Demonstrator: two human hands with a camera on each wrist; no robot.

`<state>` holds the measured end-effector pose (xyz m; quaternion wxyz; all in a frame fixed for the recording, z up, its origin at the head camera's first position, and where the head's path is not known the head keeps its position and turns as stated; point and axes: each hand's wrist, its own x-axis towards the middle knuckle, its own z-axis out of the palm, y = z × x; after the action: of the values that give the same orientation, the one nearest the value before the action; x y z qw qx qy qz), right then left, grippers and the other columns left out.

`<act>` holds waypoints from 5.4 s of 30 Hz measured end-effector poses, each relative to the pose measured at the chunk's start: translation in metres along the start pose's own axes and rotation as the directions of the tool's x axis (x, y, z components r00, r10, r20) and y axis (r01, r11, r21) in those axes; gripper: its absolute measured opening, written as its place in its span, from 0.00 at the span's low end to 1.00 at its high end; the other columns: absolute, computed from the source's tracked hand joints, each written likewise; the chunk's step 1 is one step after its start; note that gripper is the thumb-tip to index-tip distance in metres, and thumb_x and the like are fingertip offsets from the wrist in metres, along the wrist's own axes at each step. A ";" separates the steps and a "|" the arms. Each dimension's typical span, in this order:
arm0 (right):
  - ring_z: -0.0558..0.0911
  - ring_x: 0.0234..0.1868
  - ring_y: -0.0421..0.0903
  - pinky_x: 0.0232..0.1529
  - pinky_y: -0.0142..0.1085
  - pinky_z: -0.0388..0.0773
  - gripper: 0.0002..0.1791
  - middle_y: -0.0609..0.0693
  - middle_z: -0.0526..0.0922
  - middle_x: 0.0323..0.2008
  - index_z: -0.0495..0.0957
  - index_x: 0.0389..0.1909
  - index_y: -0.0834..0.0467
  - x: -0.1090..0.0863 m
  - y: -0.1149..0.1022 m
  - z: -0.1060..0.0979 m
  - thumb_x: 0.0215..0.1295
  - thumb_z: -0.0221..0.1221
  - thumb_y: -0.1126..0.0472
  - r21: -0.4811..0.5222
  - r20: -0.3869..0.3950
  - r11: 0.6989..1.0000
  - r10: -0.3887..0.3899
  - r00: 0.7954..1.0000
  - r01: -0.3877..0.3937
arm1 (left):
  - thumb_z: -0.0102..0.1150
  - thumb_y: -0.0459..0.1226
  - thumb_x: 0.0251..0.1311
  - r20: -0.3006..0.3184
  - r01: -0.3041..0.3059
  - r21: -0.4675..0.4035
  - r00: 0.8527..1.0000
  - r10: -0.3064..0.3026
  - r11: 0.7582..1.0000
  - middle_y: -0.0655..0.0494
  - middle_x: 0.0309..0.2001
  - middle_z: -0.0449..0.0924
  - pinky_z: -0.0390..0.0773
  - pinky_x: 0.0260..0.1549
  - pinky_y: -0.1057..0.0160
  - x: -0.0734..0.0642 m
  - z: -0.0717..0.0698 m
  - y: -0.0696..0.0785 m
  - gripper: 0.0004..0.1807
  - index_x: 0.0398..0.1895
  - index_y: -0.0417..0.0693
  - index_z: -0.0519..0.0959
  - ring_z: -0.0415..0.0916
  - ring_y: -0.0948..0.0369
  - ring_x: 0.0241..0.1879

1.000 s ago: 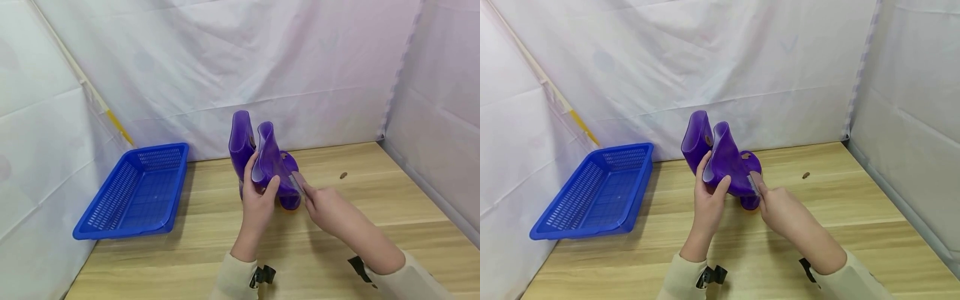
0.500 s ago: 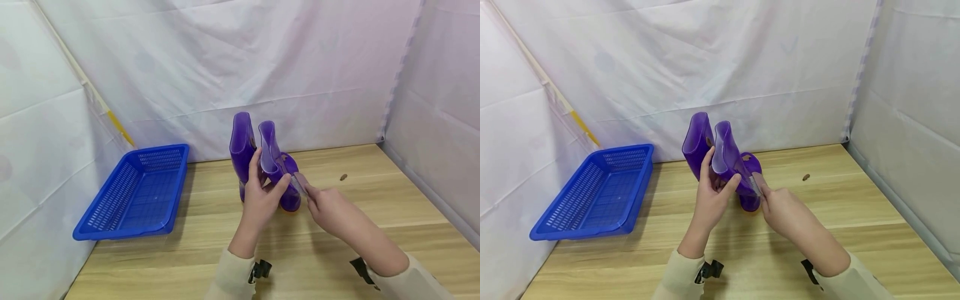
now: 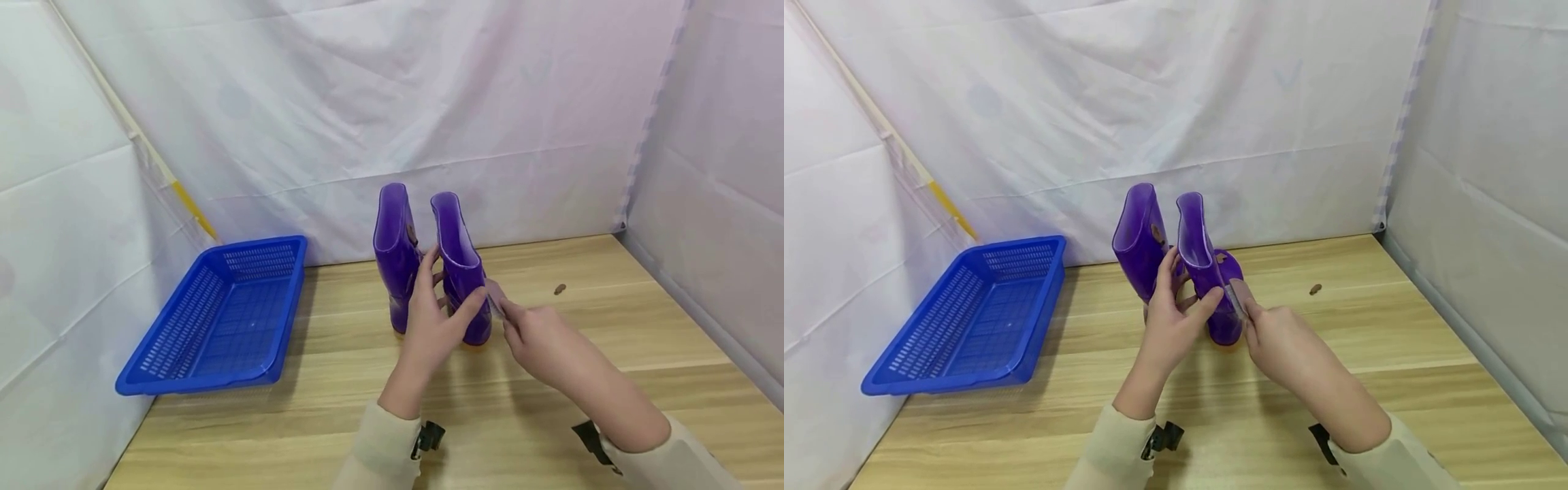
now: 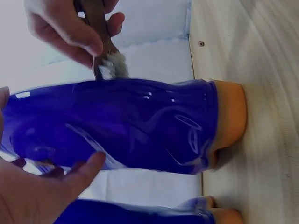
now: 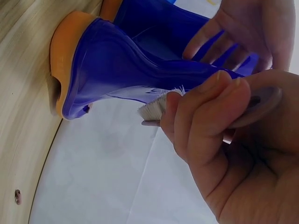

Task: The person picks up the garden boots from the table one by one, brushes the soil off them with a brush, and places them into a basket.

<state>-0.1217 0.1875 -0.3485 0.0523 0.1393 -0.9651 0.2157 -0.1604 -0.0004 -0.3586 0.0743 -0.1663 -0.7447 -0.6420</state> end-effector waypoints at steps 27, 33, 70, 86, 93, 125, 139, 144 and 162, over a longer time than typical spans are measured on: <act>0.67 0.14 0.39 0.15 0.32 0.65 0.26 0.48 0.74 0.20 0.72 0.71 0.74 -0.006 0.011 -0.005 0.78 0.53 0.64 0.006 -0.008 0.999 0.039 0.999 -0.039 | 0.51 0.40 0.76 -0.070 0.038 -0.122 0.996 -0.047 0.992 0.54 0.72 0.77 0.73 0.74 0.50 0.019 0.008 0.030 0.30 0.80 0.55 0.68 0.76 0.57 0.71; 0.68 0.16 0.40 0.16 0.34 0.65 0.26 0.51 0.77 0.22 0.71 0.72 0.73 -0.008 0.020 -0.007 0.79 0.52 0.64 0.006 0.000 0.998 0.067 0.998 -0.067 | 0.49 0.39 0.80 0.110 0.043 -0.253 0.994 -0.015 0.967 0.51 0.74 0.74 0.76 0.71 0.56 0.019 -0.004 0.028 0.28 0.81 0.53 0.65 0.75 0.57 0.70; 0.67 0.17 0.45 0.21 0.39 0.64 0.32 0.50 0.74 0.20 0.62 0.81 0.63 -0.012 0.047 -0.016 0.78 0.50 0.63 -0.067 -0.026 0.993 0.097 0.995 -0.099 | 0.66 0.44 0.71 0.007 -0.145 0.134 0.989 0.145 0.980 0.60 0.66 0.84 0.80 0.43 0.61 0.024 -0.014 0.050 0.19 0.64 0.58 0.83 0.74 0.66 0.29; 0.66 0.15 0.43 0.20 0.37 0.65 0.33 0.49 0.74 0.20 0.61 0.82 0.62 -0.014 0.043 -0.018 0.79 0.49 0.63 -0.048 -0.012 0.993 0.107 0.994 -0.107 | 0.62 0.36 0.75 -0.043 -0.099 -0.022 0.994 0.098 0.995 0.53 0.55 0.88 0.60 0.14 0.68 0.034 -0.011 0.049 0.10 0.53 0.51 0.89 0.51 0.64 0.11; 0.68 0.17 0.45 0.20 0.39 0.65 0.32 0.53 0.78 0.22 0.63 0.81 0.63 -0.015 0.048 -0.020 0.78 0.49 0.63 -0.039 -0.016 0.991 0.129 0.992 -0.129 | 0.65 0.35 0.73 -0.008 -0.096 -0.032 0.995 0.096 0.995 0.54 0.55 0.88 0.69 0.25 0.69 0.045 -0.013 0.051 0.07 0.48 0.49 0.90 0.67 0.67 0.23; 0.75 0.20 0.43 0.27 0.41 0.75 0.29 0.49 0.76 0.20 0.67 0.76 0.70 -0.018 0.058 -0.021 0.81 0.49 0.60 -0.041 0.039 0.981 0.190 0.981 -0.188 | 0.67 0.62 0.67 0.176 -0.442 0.791 0.826 0.536 0.422 0.64 0.53 0.90 0.79 0.60 0.43 0.037 -0.002 0.069 0.22 0.55 0.61 0.87 0.81 0.55 0.59; 0.68 0.16 0.43 0.21 0.38 0.67 0.28 0.48 0.70 0.18 0.68 0.75 0.71 -0.020 0.057 -0.019 0.81 0.49 0.61 -0.041 0.004 0.984 0.175 0.985 -0.174 | 0.57 0.54 0.77 0.127 -0.322 0.909 0.817 0.562 0.264 0.66 0.53 0.85 0.62 0.66 0.16 0.020 0.035 0.060 0.15 0.58 0.65 0.84 0.75 0.54 0.64; 0.70 0.17 0.43 0.22 0.39 0.68 0.28 0.48 0.72 0.17 0.68 0.75 0.70 -0.021 0.057 -0.019 0.80 0.50 0.61 -0.047 0.002 0.983 0.175 0.985 -0.175 | 0.58 0.49 0.78 0.068 -0.331 0.881 0.797 0.601 0.338 0.64 0.51 0.84 0.65 0.66 0.18 0.023 0.041 0.052 0.09 0.50 0.62 0.85 0.74 0.53 0.63; 0.69 0.18 0.43 0.19 0.37 0.67 0.29 0.50 0.72 0.21 0.68 0.74 0.74 -0.022 0.055 -0.017 0.79 0.48 0.61 -0.019 0.011 0.981 0.195 0.981 -0.195 | 0.60 0.31 0.74 0.196 -0.627 0.526 0.746 0.636 0.574 0.46 0.62 0.75 0.60 0.79 0.39 0.076 0.012 0.044 0.06 0.43 0.49 0.86 0.64 0.41 0.71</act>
<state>-0.1161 0.2482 -0.3587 0.0262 0.0451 -0.9763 0.2102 -0.2151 0.0278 -0.2953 0.3487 -0.3862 -0.7894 -0.3256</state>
